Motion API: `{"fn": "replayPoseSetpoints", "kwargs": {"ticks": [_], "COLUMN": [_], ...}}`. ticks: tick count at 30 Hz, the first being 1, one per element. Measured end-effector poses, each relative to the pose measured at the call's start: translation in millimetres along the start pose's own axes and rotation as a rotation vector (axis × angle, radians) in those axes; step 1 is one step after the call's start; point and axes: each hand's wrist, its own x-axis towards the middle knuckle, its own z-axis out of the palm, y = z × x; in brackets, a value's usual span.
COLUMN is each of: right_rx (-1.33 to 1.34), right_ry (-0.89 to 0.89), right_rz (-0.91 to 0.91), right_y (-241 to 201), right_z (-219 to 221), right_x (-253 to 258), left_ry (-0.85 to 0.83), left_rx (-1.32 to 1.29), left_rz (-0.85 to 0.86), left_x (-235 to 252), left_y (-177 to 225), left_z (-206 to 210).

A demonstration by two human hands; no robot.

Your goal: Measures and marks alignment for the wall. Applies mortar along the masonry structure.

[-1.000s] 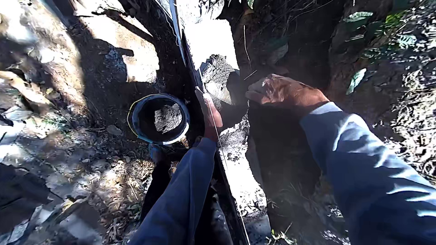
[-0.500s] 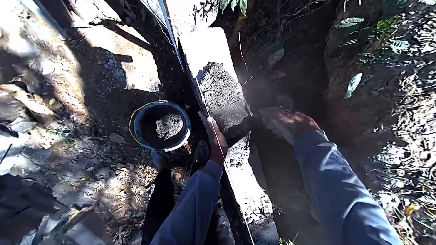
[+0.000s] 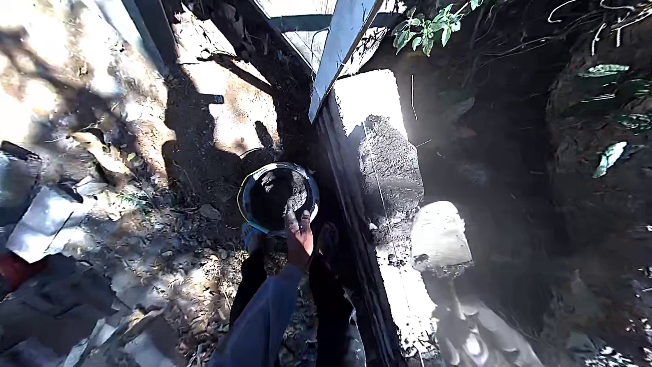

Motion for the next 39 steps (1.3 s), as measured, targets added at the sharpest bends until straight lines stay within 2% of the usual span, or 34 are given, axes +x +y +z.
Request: {"fn": "replayPoseSetpoints", "kwargs": {"ticks": [2,3,6,8,10,13,15,17,19,22,23,25,27,29,31,33,35,37,38,39], "right_rx": [0.068,0.001,-0.606,-0.913,-1.102,-1.27,-1.36,-1.432,-1.438,-1.407,-1.399,-1.371,-1.364,-1.317,-1.315,-1.33,-1.201,-0.919,-0.883,-0.97], "right_ry": [-0.069,-0.036,0.084,0.071,0.106,0.147,0.116,0.103,0.045,-0.137,-0.148,-0.05,0.028,-0.08,-0.211,-0.26,-0.193,-0.138,-0.167,-0.211], "right_rz": [0.035,0.083,0.363,0.557,0.669,0.686,0.665,0.64,0.605,0.547,0.543,0.546,0.565,0.657,0.685,0.621,0.549,0.475,0.529,0.581], "right_y": [51.4,82.3,160.6,200.1,229.7,274.6,312.3,343.7,349.9,314.5,299.8,287.6,314.5,350.3,356.2,346.2,329.3,353.1,363.3,374.1], "right_z": [37.9,55.7,99.3,116.3,126.4,141.9,160.4,176.1,178.7,167.5,164.1,157.3,161.4,185.5,197.3,192.1,180.4,165.7,159.5,153.8], "right_x": [27.1,47.2,143.5,220.8,292.0,380.2,411.9,413.5,393.7,361.1,355.0,357.7,378.5,385.9,382.5,361.7,354.0,354.9,361.8,365.9], "left_ry": [0.02,0.039,0.035,-0.074,-0.221,-0.401,-0.446,-0.459,-0.47,-0.458,-0.459,-0.469,-0.477,-0.485,-0.481,-0.476,-0.484,-0.49,-0.497,-0.505], "left_rx": [0.269,0.368,0.447,0.426,0.393,0.408,0.39,0.366,0.35,0.347,0.354,0.341,0.32,0.332,0.339,0.358,0.351,0.337,0.338,0.341], "left_rz": [-0.016,-0.03,-0.113,-0.181,-0.207,-0.175,-0.164,-0.172,-0.173,-0.131,-0.11,-0.096,-0.067,-0.039,-0.07,-0.101,-0.081,-0.061,-0.055,-0.063], "left_x": [32.2,50.0,108.7,144.5,175.2,205.6,215.2,217.5,217.6,216.9,217.3,217.1,215.5,211.4,212.6,205.8,205.6,197.2,196.4,195.0], "left_y": [-27.8,-42.4,-75.9,-95.8,-116.5,-132.4,-148.0,-152.9,-153.1,-149.9,-148.6,-146.0,-146.7,-147.5,-147.6,-153.3,-149.3,-150.9,-151.8,-153.4], "left_z": [-43.3,-63.8,-114.5,-137.3,-149.5,-160.0,-163.6,-167.4,-167.5,-164.1,-164.4,-165.8,-166.1,-164.5,-165.5,-169.4,-163.1,-160.0,-158.5,-158.7]}}
